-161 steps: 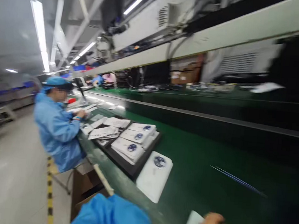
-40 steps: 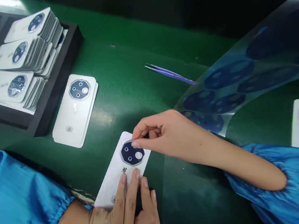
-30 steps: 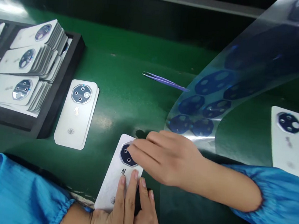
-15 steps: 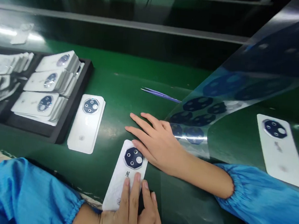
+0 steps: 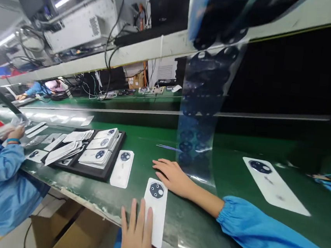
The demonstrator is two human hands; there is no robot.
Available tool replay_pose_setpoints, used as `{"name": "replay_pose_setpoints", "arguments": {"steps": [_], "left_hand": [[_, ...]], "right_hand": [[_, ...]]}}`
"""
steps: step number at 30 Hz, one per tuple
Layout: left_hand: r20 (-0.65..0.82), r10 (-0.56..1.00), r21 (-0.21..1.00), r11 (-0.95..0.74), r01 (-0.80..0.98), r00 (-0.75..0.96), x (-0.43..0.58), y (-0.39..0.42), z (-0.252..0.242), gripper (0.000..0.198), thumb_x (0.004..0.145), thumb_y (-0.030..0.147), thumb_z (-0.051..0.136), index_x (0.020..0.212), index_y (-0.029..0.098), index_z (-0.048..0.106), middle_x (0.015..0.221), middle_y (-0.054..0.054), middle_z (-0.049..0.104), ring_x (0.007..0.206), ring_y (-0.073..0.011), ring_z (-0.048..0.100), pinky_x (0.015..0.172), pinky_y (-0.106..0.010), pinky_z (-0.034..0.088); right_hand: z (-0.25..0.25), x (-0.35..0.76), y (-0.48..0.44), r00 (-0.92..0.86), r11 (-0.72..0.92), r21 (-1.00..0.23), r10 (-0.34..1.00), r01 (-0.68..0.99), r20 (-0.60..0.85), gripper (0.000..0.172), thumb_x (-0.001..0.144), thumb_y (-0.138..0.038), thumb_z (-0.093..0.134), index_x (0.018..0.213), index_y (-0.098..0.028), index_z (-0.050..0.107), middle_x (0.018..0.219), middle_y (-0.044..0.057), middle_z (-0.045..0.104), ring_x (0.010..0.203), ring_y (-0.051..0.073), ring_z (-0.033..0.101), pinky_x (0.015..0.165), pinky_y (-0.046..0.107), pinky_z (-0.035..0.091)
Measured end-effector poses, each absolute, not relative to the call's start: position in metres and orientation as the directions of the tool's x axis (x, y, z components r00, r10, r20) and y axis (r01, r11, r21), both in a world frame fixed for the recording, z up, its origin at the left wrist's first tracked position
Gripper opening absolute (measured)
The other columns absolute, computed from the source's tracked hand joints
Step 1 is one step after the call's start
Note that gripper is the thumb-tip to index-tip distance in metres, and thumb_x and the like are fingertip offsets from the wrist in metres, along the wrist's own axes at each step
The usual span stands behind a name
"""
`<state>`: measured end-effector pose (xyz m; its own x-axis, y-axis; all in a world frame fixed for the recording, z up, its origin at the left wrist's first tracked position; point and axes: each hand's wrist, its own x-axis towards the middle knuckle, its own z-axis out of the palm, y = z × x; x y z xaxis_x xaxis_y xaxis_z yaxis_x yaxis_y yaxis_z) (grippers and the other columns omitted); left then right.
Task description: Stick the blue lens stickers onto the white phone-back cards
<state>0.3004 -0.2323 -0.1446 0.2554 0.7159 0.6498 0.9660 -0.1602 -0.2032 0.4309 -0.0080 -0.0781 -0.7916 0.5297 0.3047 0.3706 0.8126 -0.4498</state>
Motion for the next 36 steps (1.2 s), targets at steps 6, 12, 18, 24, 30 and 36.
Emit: {"name": "replay_pose_setpoints", "arguments": {"steps": [6, 12, 18, 24, 30, 36], "left_hand": [[0.732, 0.636, -0.170, -0.177, 0.969, 0.245, 0.284, -0.271, -0.146, 0.032, 0.098, 0.014, 0.047, 0.119, 0.017, 0.070, 0.132, -0.008, 0.069, 0.133, -0.0271, 0.057, 0.119, -0.048, 0.040], [0.769, 0.599, -0.137, -0.188, 0.973, 0.224, 0.254, -0.279, -0.119, 0.042, 0.100, 0.007, 0.045, 0.142, 0.009, 0.053, 0.132, -0.018, 0.067, 0.128, -0.0219, 0.062, 0.105, -0.030, 0.055], [0.743, 0.662, -0.027, -0.112, 0.993, 0.095, 0.188, -0.233, -0.112, 0.040, 0.102, 0.015, 0.054, 0.143, 0.017, 0.051, 0.140, -0.015, 0.060, 0.122, -0.0246, 0.065, 0.097, -0.041, 0.060], [0.659, 0.746, 0.076, 0.061, 0.995, -0.096, 0.188, -0.218, -0.124, 0.038, 0.098, 0.024, 0.058, 0.135, 0.017, 0.057, 0.136, -0.015, 0.062, 0.119, -0.0274, 0.066, 0.097, -0.047, 0.059], [0.616, 0.747, 0.145, 0.205, 0.968, -0.250, 0.204, -0.217, -0.132, 0.037, 0.085, 0.034, 0.071, 0.118, 0.020, 0.064, 0.134, -0.015, 0.065, 0.115, -0.0338, 0.068, 0.093, -0.051, 0.062], [0.544, 0.795, 0.165, 0.213, 0.963, -0.269, 0.204, -0.223, -0.130, 0.044, 0.081, 0.021, 0.064, 0.126, 0.021, 0.060, 0.142, -0.016, 0.059, 0.126, -0.0313, 0.062, 0.100, -0.044, 0.058]], "right_hand": [[-0.073, 0.436, -0.023, -0.800, 0.781, -0.482, 0.552, 0.398, 0.236, 0.032, 0.105, -0.023, 0.041, 0.125, -0.021, 0.066, 0.145, 0.013, 0.060, 0.142, 0.027, 0.047, 0.112, 0.049, 0.041], [-0.052, 0.408, 0.012, -0.826, 0.683, -0.568, 0.563, 0.460, 0.008, 0.025, 0.100, -0.035, 0.063, 0.116, -0.017, 0.067, 0.125, 0.009, 0.067, 0.112, 0.024, 0.065, 0.099, 0.048, 0.054], [-0.014, 0.305, 0.041, -0.779, 0.567, -0.608, 0.610, 0.556, -0.144, 0.031, 0.100, -0.038, 0.063, 0.123, -0.017, 0.063, 0.125, 0.008, 0.064, 0.105, 0.024, 0.066, 0.090, 0.043, 0.058], [-0.030, 0.241, 0.010, -0.684, 0.511, -0.528, 0.702, 0.678, -0.198, 0.036, 0.100, -0.038, 0.063, 0.128, -0.017, 0.060, 0.130, 0.010, 0.061, 0.111, 0.026, 0.064, 0.094, 0.047, 0.056], [-0.042, 0.240, 0.002, -0.686, 0.504, -0.535, 0.696, 0.678, -0.212, 0.035, 0.100, -0.041, 0.063, 0.125, -0.017, 0.062, 0.127, 0.010, 0.063, 0.110, 0.025, 0.065, 0.094, 0.047, 0.056], [-0.060, 0.302, -0.010, -0.772, 0.440, -0.733, 0.609, 0.519, -0.181, 0.023, 0.089, -0.036, 0.073, 0.094, -0.016, 0.064, 0.097, 0.004, 0.072, 0.091, 0.021, 0.068, 0.083, 0.034, 0.055]]}}
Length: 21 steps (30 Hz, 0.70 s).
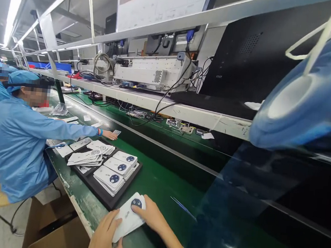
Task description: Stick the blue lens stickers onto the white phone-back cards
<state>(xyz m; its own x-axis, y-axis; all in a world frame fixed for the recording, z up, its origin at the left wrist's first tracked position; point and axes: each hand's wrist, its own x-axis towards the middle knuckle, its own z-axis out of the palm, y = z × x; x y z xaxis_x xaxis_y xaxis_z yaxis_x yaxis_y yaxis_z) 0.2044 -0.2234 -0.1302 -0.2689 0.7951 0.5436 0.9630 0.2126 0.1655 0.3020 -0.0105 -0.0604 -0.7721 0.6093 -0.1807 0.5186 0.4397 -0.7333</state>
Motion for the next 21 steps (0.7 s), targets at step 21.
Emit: {"name": "replay_pose_setpoints", "arguments": {"steps": [21], "left_hand": [[-0.041, 0.999, 0.375, 0.022, 0.927, -0.007, 0.075, -0.185, 0.039, 0.027, 0.074, 0.006, 0.055, 0.094, 0.023, 0.057, 0.147, -0.005, 0.050, 0.137, -0.0244, 0.045, 0.121, -0.049, 0.028]], "right_hand": [[-0.107, 0.407, -0.074, -0.757, -0.053, -0.987, 0.636, 0.152, -0.150, 0.049, 0.090, -0.069, 0.057, 0.099, -0.023, 0.068, 0.077, 0.006, 0.070, 0.071, 0.022, 0.071, 0.071, 0.030, 0.056]]}}
